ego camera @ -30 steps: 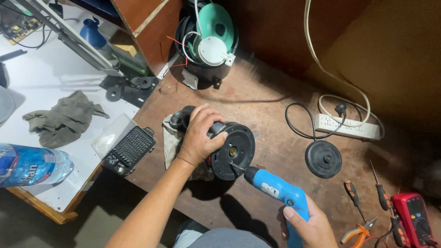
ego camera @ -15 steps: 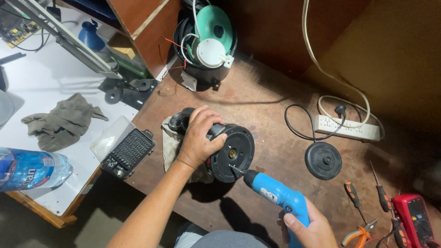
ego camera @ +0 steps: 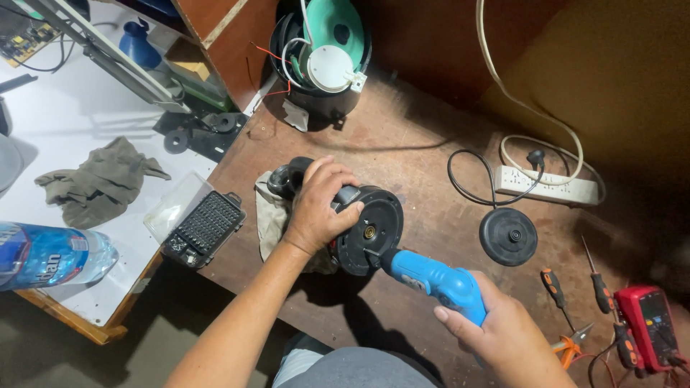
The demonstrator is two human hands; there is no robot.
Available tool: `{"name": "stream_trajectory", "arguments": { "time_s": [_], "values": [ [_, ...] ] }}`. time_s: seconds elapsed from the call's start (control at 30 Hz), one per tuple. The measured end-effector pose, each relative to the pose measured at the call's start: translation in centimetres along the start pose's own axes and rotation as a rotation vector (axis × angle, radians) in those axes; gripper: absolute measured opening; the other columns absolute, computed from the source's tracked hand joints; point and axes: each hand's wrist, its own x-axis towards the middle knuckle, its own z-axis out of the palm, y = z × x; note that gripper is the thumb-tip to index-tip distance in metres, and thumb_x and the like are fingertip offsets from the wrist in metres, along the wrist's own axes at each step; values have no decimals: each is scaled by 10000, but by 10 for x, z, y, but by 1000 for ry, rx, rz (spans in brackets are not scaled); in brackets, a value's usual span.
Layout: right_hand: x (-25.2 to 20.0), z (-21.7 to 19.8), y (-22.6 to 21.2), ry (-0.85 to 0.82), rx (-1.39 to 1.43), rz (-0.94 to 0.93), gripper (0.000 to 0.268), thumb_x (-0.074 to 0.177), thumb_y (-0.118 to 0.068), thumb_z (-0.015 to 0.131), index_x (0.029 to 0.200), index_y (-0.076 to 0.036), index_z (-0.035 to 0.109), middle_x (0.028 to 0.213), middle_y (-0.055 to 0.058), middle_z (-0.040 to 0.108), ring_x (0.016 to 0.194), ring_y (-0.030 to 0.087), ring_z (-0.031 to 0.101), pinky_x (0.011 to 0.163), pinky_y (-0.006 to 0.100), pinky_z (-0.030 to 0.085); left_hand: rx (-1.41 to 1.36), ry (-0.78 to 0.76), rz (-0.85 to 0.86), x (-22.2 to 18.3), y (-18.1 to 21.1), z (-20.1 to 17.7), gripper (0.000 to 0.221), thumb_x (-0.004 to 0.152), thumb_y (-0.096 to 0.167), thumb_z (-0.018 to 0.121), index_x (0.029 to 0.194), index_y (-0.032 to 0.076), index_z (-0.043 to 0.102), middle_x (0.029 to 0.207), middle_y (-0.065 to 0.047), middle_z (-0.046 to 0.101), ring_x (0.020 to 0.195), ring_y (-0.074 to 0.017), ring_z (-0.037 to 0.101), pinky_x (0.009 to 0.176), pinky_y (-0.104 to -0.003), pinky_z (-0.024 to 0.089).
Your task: Disassembling the base and internal components of an electric kettle using an electric screwdriver and pliers.
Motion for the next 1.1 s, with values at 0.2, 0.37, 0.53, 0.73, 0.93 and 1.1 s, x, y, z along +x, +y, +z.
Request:
{"name": "stream_trajectory", "arguments": {
  "time_s": [0.2,0.37,0.53,0.73,0.93,1.1],
  "values": [
    [-8,1,-3,11,240,-24,347,983,-401,876,1301,-268,837,705,95,878,658,225,838,810,353,619,11,39,-35,3,-2,-1,383,925,379,793,1203,117,812,1326,-93,740,1558,-450,534,1349,-625,428],
    [-13,4,-6,-6,288,33,386,996,-409,837,1354,-266,826,662,137,871,673,256,824,818,382,608,-24,35,-22,4,-2,-5,390,932,395,768,1205,120,813,1342,-99,733,1538,-439,535,1359,-645,407],
    [-10,16,7,15,373,-20,341,981,-369,868,1277,-208,815,677,116,854,602,249,827,763,377,635,-22,39,-9,2,-3,-7,406,939,415,752,1212,119,807,1348,-106,738,1545,-440,532,1377,-645,383],
    [-11,21,9,26,281,0,402,983,-405,866,1361,-286,797,649,87,878,680,228,820,836,356,607,-17,37,-6,2,-5,-7,402,943,406,767,1214,111,805,1362,-106,735,1539,-437,531,1373,-631,385],
    [-12,25,11,42,215,9,485,956,-464,863,1416,-334,777,668,63,894,740,239,849,876,363,599,-8,26,-11,2,-3,-9,394,940,396,754,1204,108,802,1342,-106,739,1523,-441,545,1372,-641,390],
    [-13,27,12,61,212,21,546,941,-463,870,1468,-367,761,700,57,898,755,232,850,875,354,601,-21,29,-16,3,-2,-10,416,943,425,732,1204,109,805,1342,-108,740,1528,-440,542,1380,-636,384]
  ]
}}
